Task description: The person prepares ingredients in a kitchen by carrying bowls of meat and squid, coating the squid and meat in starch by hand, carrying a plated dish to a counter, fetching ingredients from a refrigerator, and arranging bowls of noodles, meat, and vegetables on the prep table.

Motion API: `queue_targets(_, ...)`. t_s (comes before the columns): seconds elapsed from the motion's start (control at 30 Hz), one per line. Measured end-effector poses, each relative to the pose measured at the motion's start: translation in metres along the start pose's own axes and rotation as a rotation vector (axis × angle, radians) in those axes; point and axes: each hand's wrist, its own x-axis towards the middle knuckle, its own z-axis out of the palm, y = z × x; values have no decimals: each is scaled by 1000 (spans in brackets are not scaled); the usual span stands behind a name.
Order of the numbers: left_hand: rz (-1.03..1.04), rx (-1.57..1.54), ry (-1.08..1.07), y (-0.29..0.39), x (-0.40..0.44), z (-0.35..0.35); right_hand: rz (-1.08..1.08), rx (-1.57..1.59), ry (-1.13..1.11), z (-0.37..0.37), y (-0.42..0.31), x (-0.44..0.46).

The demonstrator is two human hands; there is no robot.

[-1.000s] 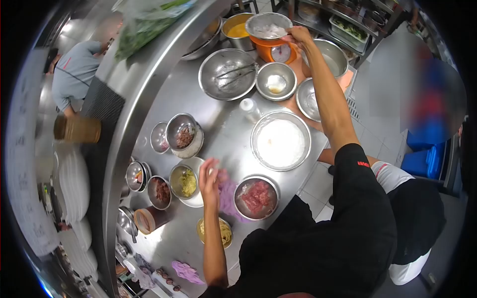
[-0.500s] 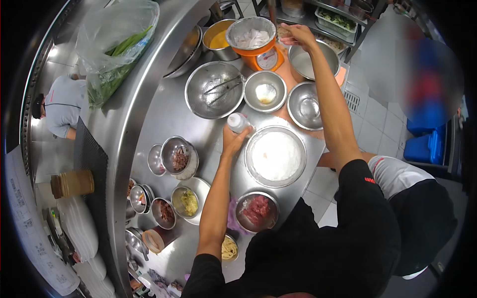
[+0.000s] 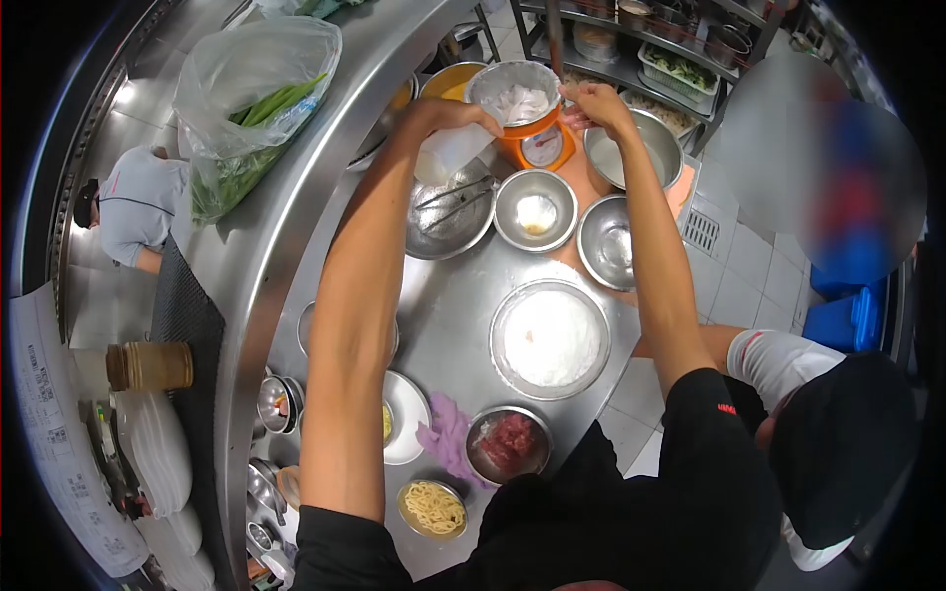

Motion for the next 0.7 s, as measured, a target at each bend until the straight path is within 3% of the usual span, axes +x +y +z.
queue_targets(0.1,-28,276,147,11,4,-7,39,-2,-8,-7,-11,-20)
queue_targets(0.2,-101,339,82,14,6,-14,36,-34,-35,-15,-14,-32)
queue_targets(0.3,-109,268,-1,-2,24,-17,34,-20,-47,-17,-14,-37)
queue_targets(0.4,-83,193,44,-22,42,-13,19,-16,-67,-16,-22,-48)
queue_targets(0.5,-12,129,16,-7,-2,-6,-4,-29,-73,-13,-21,-53)
queue_targets(0.7,-52,109,26,-9,3,-3,5,-49,-116,-9,-22,-79)
